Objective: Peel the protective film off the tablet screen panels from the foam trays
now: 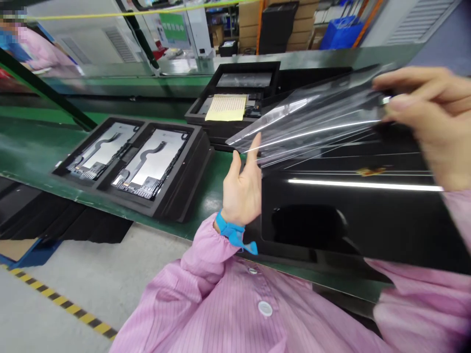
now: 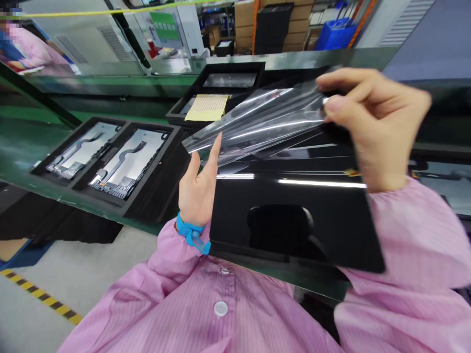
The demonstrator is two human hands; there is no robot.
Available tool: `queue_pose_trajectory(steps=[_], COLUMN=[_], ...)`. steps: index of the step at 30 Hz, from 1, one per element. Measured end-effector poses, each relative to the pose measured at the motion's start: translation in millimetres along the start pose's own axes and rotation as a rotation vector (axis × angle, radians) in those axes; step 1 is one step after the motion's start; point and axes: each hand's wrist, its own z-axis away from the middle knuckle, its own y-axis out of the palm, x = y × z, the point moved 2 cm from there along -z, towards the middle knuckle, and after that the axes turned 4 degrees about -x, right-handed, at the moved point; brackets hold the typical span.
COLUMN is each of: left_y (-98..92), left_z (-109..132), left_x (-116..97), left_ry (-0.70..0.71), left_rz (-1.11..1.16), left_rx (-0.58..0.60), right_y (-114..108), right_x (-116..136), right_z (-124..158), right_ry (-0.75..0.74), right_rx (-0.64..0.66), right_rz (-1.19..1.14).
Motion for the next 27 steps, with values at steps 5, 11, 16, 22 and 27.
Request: queue_pose_trajectory(steps=[5, 11, 16, 22, 27], left_y=[4.4, 23.4, 27.4, 28.4, 30.7], left_z=[-3, 25, 35, 37, 37], left_x=[3, 3, -1, -1, -1], left_ry=[0.044, 0.027, 0.003, 0.005, 0.023], left_rz=[-0.061, 0.057, 0.028, 0.077, 0.078], left_rx=[-0.043, 0.027, -0.004, -0.005, -0.020], right_y=[16, 14, 13, 15, 14], right_x=[-25, -33, -29, -26, -24], right_z=[-4, -6, -10, -10, -10], right_ry=[-0.009, 0.001, 0.006, -0.032, -0.045], right_rx=[0.040, 0.085, 0.113, 0.122, 0.112], right_rz=[-0.124, -0.184, -0.214, -0.204, -0.194])
